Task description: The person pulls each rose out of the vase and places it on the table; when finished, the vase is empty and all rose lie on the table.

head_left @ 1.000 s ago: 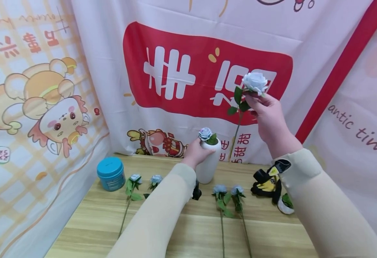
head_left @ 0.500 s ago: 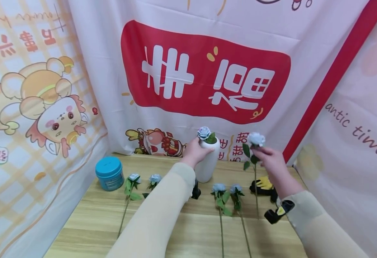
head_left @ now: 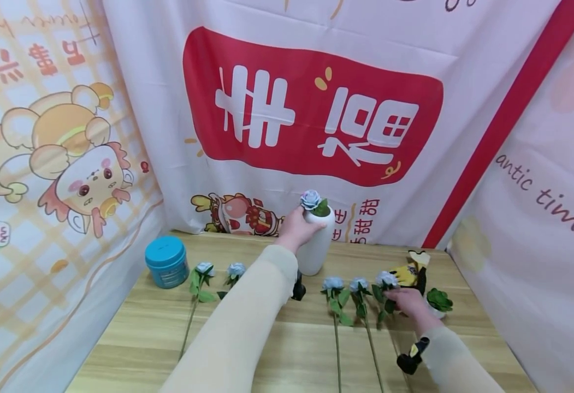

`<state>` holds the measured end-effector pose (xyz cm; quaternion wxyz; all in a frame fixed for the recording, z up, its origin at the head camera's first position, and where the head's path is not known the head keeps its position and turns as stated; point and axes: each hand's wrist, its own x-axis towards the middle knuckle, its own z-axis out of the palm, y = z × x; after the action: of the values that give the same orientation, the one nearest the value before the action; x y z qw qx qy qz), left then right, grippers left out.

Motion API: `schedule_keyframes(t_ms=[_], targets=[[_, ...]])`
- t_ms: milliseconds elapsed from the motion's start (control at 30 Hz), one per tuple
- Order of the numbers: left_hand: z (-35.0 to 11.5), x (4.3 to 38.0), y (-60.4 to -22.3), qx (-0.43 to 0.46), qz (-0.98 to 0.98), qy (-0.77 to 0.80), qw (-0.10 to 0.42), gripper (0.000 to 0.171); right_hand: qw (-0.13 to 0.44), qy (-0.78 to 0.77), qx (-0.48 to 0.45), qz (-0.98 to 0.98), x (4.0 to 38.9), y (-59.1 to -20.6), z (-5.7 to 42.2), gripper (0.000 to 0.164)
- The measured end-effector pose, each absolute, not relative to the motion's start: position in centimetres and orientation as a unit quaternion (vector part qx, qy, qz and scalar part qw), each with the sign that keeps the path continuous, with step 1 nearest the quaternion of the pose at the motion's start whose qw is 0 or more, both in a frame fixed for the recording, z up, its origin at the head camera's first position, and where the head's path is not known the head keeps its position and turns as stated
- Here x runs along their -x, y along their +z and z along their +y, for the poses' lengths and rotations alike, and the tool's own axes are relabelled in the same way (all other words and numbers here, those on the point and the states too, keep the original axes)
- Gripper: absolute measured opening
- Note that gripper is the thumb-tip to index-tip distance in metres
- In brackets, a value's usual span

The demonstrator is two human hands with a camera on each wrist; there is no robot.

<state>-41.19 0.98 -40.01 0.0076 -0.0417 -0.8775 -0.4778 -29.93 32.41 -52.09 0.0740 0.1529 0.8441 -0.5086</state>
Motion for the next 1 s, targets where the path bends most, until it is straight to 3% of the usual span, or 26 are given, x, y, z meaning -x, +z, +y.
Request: schedule_keyframes(t_ms=[267, 567, 733, 867, 1000], targets=[[0.9, 41.3, -40.2, 0.043, -0.874, -0.484, 0.012, 0.072, 0.058, -0.526, -0.152, 0.835, 30.1, -54.9, 32.3, 0.029], [1.0, 40.9, -40.0, 0.039, -0.87, -0.491, 0.007, 0.072, 0.066, -0.504, -0.157, 0.847, 30.3, -54.7, 32.3, 0.017], [1.1, 40.9, -40.0, 0.034, -0.87, -0.492, 0.005, 0.073, 0.106, -0.414, -0.15, 0.891, 31.3, -52.6, 32.3, 0.041], [1.1, 40.9, -40.0, 0.032, -0.869, -0.494, 0.004, 0.074, 0.107, -0.371, -0.139, 0.912, 32.4, -50.4, 31.2, 0.038], [1.0, 40.9, -40.0, 0.039, -0.874, -0.484, 0.007, 0.073, 0.083, -0.374, -0.137, 0.914, 33.6, -48.5, 29.2, 0.023]])
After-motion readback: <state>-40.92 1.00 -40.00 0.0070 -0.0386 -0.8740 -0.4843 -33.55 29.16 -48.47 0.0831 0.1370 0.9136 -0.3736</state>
